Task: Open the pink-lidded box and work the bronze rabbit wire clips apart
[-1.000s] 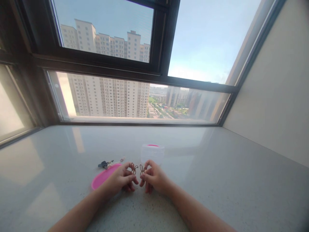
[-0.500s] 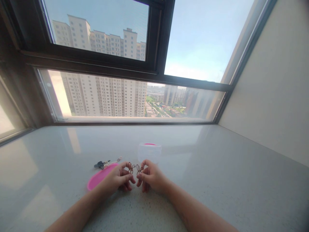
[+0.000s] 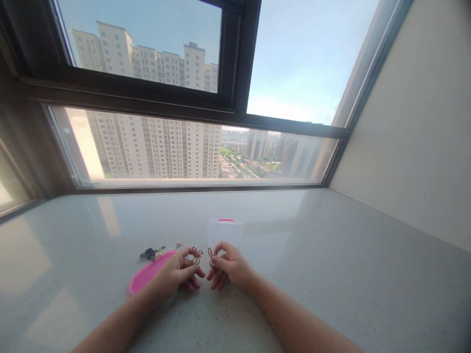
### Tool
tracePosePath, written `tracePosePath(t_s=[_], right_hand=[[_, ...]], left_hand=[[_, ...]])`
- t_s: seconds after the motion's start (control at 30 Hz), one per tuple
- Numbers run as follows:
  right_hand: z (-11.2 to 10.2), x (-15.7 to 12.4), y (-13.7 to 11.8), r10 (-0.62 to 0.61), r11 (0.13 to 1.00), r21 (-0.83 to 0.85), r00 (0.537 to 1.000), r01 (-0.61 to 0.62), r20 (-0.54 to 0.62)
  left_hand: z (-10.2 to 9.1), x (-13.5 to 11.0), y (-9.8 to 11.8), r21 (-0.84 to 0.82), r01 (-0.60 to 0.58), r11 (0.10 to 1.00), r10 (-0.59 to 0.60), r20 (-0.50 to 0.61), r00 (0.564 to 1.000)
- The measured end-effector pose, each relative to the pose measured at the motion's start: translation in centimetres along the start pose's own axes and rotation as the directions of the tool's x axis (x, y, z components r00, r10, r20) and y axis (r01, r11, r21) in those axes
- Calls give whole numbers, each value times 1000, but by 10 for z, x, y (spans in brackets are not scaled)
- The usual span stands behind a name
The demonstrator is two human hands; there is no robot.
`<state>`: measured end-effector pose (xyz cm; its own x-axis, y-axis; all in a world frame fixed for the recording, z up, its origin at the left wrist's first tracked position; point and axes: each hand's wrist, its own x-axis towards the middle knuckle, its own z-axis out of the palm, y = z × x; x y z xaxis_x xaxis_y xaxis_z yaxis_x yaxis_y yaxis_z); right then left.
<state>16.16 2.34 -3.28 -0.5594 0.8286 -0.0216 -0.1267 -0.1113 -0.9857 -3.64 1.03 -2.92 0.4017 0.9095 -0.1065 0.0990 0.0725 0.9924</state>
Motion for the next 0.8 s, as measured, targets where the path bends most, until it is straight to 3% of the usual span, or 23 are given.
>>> tracePosePath(t_s=[0.5, 0.8], right_hand=[[-1, 0, -2, 53, 996, 67, 997, -56, 51], [1, 0, -4, 74, 993, 87, 994, -80, 76]], left_hand=[[1, -2, 4, 38, 15, 999, -15, 6, 1000], [7, -10, 19, 42, 40, 998, -39, -5, 999]])
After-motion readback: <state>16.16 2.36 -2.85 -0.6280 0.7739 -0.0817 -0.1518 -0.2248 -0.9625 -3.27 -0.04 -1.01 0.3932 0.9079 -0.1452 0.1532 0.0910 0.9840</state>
